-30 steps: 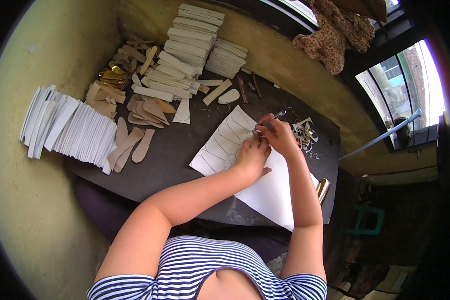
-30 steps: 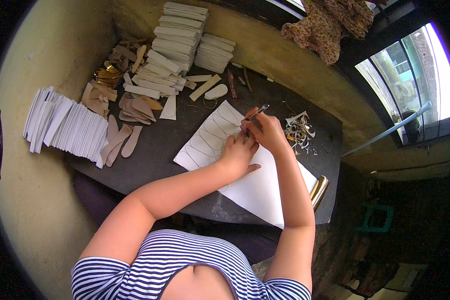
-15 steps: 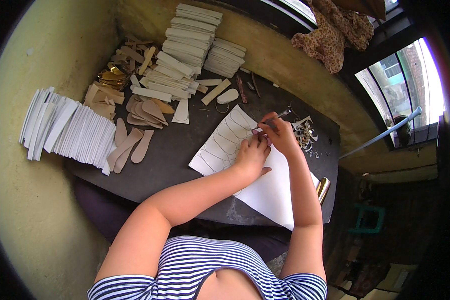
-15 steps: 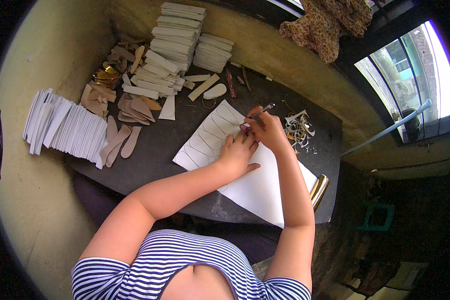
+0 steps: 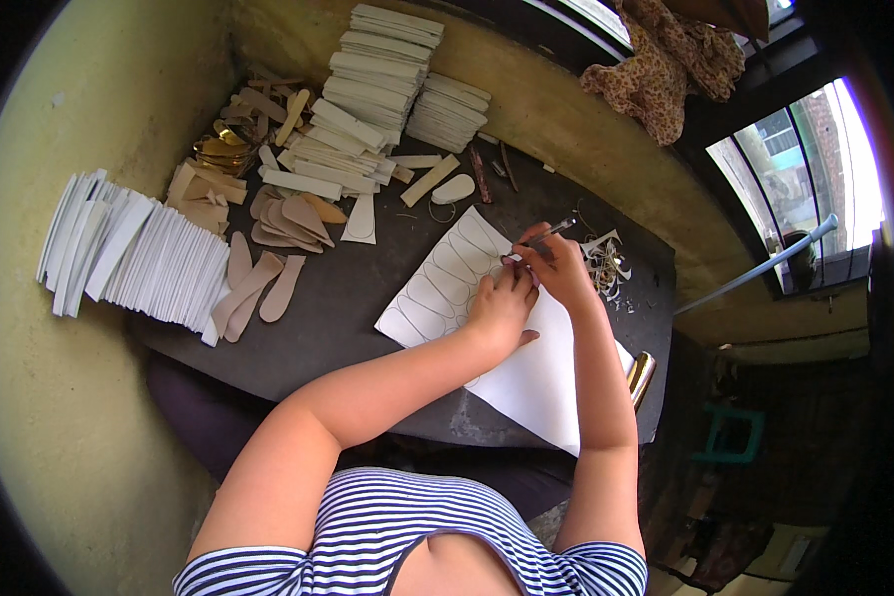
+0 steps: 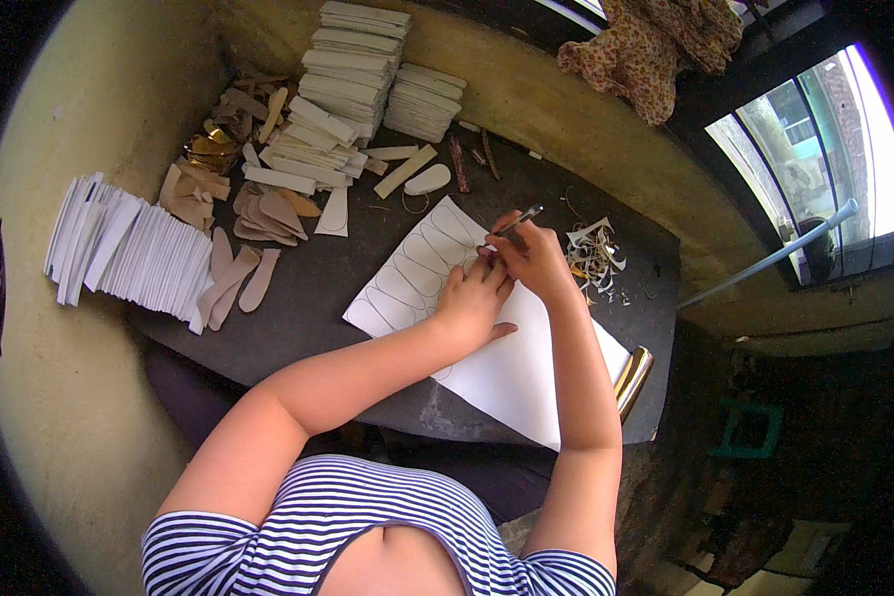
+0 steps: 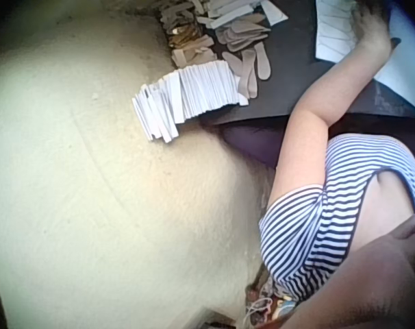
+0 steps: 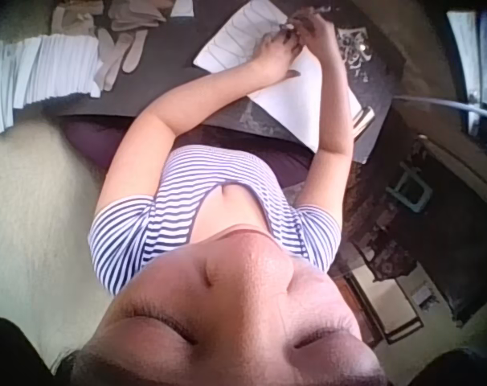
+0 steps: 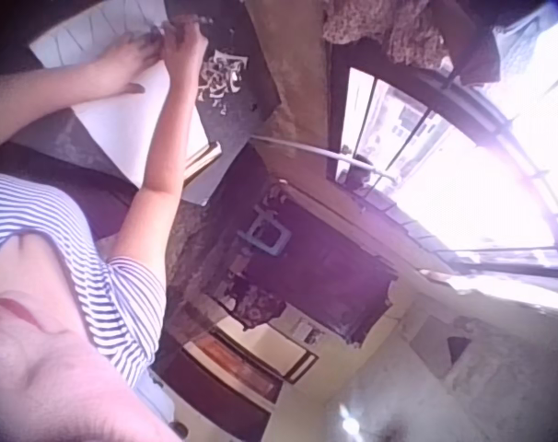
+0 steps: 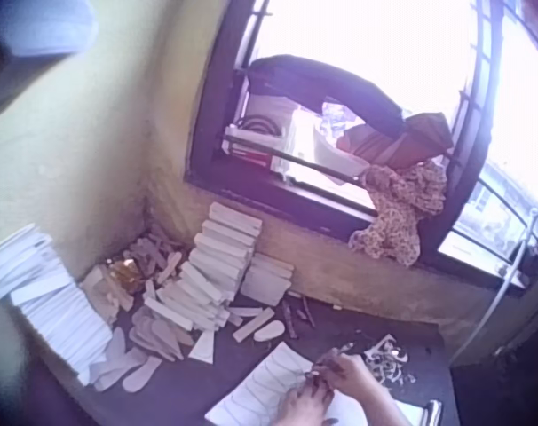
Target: The person uses a pen to trace the outline of a small pink object onto a white sheet of paper. They repeatedly reposition the object and trace its shape multiple times to create a pattern of identical outlines.
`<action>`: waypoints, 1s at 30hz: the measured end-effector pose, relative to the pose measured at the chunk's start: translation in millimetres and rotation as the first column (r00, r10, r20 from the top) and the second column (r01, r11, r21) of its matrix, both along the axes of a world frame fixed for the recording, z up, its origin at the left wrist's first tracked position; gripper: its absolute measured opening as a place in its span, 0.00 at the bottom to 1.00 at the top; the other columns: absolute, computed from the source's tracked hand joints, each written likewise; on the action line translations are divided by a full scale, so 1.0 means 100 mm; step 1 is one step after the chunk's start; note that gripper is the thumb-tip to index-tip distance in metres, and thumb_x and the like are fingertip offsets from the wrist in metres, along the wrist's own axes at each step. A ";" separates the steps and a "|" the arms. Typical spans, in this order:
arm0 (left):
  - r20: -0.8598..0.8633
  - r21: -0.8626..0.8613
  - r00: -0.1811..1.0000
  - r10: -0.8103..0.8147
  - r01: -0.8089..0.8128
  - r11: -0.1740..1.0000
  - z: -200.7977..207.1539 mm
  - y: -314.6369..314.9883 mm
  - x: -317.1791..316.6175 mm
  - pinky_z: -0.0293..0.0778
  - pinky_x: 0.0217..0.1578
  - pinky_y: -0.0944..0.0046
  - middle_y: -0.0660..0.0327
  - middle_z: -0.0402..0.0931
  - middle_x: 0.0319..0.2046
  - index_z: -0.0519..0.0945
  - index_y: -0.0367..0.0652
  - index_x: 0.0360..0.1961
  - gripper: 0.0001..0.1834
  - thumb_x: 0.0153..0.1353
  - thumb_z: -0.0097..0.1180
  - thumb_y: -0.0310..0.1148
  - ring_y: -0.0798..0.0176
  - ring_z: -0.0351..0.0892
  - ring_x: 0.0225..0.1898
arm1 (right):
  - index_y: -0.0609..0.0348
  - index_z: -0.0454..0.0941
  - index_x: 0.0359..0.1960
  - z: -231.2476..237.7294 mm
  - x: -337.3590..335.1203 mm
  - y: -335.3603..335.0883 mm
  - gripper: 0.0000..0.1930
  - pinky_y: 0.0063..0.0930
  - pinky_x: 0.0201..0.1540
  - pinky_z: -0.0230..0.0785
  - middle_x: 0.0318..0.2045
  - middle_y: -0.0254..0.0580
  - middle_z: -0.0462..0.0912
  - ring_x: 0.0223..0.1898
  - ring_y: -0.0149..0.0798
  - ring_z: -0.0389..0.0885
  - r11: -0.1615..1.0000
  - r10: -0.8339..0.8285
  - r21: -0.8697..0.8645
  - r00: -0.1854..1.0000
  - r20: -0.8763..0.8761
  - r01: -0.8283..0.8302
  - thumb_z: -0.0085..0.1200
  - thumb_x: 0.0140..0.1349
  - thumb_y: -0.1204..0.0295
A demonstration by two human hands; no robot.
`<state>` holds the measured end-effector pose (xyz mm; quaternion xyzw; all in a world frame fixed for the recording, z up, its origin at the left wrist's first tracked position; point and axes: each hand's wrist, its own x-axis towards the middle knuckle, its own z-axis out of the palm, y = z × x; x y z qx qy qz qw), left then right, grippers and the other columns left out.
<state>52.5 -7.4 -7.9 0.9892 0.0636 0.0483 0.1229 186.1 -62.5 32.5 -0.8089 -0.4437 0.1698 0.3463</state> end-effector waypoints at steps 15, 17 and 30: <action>0.024 -0.007 1.000 -0.016 0.016 1.000 0.01 0.04 -0.02 0.64 0.55 0.49 0.53 0.61 0.60 0.64 0.40 0.62 0.43 0.52 0.57 0.59 0.50 0.56 0.64 | 0.66 0.78 0.32 0.01 -0.04 -0.03 0.03 0.22 0.30 0.71 0.25 0.39 0.81 0.26 0.25 0.78 0.997 -0.006 0.072 1.000 -0.031 0.008 0.57 0.59 0.78; 0.025 -0.002 1.000 -0.010 0.010 1.000 0.02 0.05 -0.02 0.64 0.55 0.49 0.52 0.61 0.59 0.65 0.40 0.61 0.43 0.52 0.57 0.59 0.50 0.56 0.64 | 0.67 0.77 0.33 0.09 -0.06 -0.03 0.03 0.24 0.32 0.72 0.25 0.42 0.82 0.27 0.28 0.79 1.000 -0.019 0.004 1.000 -0.001 0.019 0.56 0.59 0.79; 0.060 -0.014 0.998 -0.019 0.020 1.000 0.02 0.05 -0.02 0.66 0.51 0.51 0.53 0.62 0.58 0.67 0.41 0.59 0.41 0.50 0.59 0.58 0.51 0.58 0.62 | 0.67 0.76 0.34 -0.16 0.02 -0.24 0.05 0.22 0.30 0.70 0.22 0.40 0.80 0.26 0.26 0.78 0.969 -0.137 0.201 0.989 -0.054 0.145 0.58 0.58 0.79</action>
